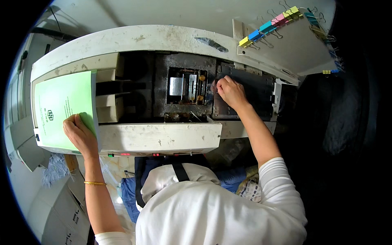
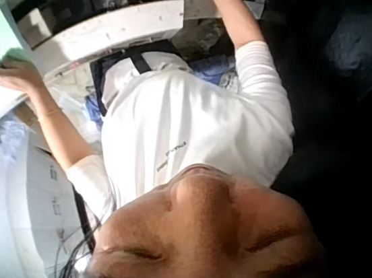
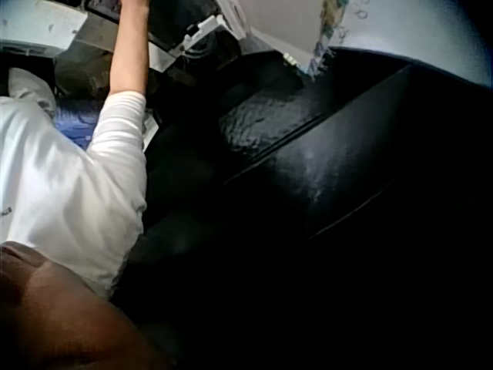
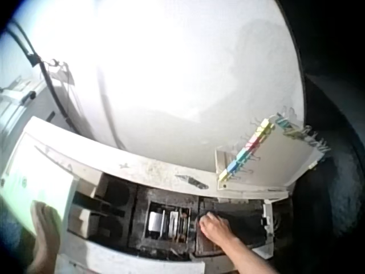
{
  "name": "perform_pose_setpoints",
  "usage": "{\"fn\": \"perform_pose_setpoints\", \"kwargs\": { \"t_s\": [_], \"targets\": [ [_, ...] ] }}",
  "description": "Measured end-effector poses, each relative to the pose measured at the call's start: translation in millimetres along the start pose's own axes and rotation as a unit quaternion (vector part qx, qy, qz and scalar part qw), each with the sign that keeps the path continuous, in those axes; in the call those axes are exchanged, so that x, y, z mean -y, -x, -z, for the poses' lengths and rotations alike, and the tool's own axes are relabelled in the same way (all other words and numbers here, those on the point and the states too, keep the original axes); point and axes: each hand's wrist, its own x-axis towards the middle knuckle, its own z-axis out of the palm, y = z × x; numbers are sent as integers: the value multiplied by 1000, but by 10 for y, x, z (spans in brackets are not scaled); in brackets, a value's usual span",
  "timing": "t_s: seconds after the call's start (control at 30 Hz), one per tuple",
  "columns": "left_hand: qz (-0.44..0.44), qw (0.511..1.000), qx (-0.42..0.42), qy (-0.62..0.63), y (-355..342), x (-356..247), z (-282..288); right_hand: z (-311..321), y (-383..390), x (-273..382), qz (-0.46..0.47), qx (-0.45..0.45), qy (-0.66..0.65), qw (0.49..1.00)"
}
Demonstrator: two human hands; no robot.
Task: The person loads a stack of white pages into a binding machine, then places a green cover sheet over them. They adjust the machine's internal clamps and levers, then remove the assembled unit and place it on a nearby surface. The person repeats the process with another set of pages and a green cover, then moves the finished green-covered book to a paper cutter.
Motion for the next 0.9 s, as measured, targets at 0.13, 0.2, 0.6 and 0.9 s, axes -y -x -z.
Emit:
{"fn": "perform_pose_setpoints", "kwargs": {
  "t_s": [0.13, 0.2, 0.6, 0.9],
  "targets": [
    [-11, 1000, -3, -5, -22, 21, 15, -11, 78, -60, -119, 78, -213, 967],
    [-16, 1000, -1, -11, -10, 35, 12, -94, 189, -186, -162, 44, -288, 943],
    [-12, 1000, -4, -11, 9, 116, -38, 8, 105, 71, -70, 71, -58, 993],
    [-98, 995, 14, 1, 1, -3, -3, 193, 729, -97, -259, -53, -396, 879]
  ]
}}
